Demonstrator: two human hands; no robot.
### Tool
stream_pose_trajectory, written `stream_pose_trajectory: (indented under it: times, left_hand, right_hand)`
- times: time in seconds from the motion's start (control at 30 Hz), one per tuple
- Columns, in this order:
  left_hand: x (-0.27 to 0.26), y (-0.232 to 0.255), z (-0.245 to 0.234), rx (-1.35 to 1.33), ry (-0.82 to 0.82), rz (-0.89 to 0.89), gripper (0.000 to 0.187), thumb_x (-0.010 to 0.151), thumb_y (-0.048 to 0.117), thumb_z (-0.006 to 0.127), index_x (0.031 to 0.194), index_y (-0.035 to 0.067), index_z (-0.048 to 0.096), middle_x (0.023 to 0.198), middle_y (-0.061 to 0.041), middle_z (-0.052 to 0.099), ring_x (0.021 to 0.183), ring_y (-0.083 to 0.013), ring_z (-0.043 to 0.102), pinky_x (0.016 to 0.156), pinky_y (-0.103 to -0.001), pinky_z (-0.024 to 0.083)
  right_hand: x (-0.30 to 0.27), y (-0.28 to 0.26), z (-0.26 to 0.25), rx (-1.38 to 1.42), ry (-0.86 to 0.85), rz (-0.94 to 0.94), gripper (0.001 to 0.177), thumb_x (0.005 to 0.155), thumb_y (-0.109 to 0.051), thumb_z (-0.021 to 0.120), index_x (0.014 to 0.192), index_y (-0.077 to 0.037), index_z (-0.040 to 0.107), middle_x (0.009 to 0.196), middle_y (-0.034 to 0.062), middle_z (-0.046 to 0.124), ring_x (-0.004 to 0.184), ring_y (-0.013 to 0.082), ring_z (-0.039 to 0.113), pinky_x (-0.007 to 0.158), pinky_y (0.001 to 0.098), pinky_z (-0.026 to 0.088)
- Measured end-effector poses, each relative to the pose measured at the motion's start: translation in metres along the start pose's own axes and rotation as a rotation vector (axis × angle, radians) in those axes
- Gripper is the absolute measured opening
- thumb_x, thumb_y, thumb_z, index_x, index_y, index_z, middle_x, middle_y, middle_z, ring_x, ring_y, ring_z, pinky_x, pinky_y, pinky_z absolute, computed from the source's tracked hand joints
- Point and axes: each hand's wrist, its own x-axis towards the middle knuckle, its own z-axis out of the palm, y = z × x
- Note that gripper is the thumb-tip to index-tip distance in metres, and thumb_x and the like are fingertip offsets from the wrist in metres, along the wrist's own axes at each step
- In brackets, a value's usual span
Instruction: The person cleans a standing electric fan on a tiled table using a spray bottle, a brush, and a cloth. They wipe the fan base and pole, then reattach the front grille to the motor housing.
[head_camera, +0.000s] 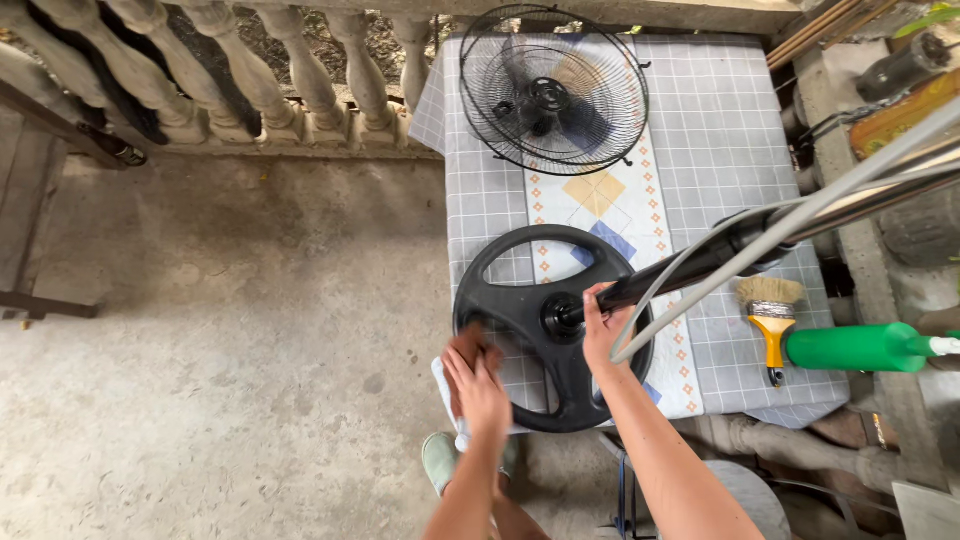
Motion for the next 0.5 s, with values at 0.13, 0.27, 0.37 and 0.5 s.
stream_pose_trajectory:
  times: [0.13,0.27,0.37,0.5]
  left_hand:
    - [0.059,-0.018,-0.002,-0.153,0.078,0.044,0.044,0.091,0.011,0.055,0.134,0.006,0.06,0.162,-0.028,0.027,0.149,-0.0429,0.028,0.121,-0.047,0.027]
    - [0.118,-0.005,-0.017,-0.273,-0.075,0.026,0.031,0.098,0.009,0.047,0.122,0.007,0.065,0.159,-0.019,0.041,0.148,-0.0369,0.038,0.121,-0.042,0.035]
    - [0.149,0.025,-0.023,-0.23,-0.102,0.225,0.043,0.09,0.004,0.045,0.126,0.009,0.067,0.149,-0.018,0.053,0.145,-0.037,0.041,0.121,-0.044,0.031]
    - [0.103,0.105,0.016,-0.408,-0.367,0.068,0.045,0.093,0.008,0.038,0.127,0.014,0.068,0.15,-0.017,0.056,0.143,-0.0319,0.049,0.123,-0.041,0.033]
  right_hand:
    - [-0.001,-0.004,0.002,0.013,0.011,0.035,0.008,0.099,-0.009,0.067,0.101,-0.006,0.06,0.086,-0.0009,0.055,0.071,0.0061,0.048,0.065,0.0232,0.041]
    - [-0.002,-0.005,0.002,-0.019,0.023,-0.027,0.007,0.1,-0.008,0.065,0.102,-0.005,0.059,0.091,-0.0007,0.058,0.082,0.0059,0.055,0.075,0.0229,0.046]
    - [-0.004,-0.005,0.005,0.114,0.029,0.052,0.009,0.099,-0.008,0.065,0.103,-0.006,0.057,0.093,-0.0004,0.057,0.082,0.0063,0.052,0.074,0.0234,0.045]
    - [-0.007,-0.005,0.008,0.141,0.05,0.135,0.008,0.099,-0.009,0.066,0.102,-0.006,0.059,0.092,0.0021,0.058,0.081,0.0089,0.052,0.074,0.0253,0.045]
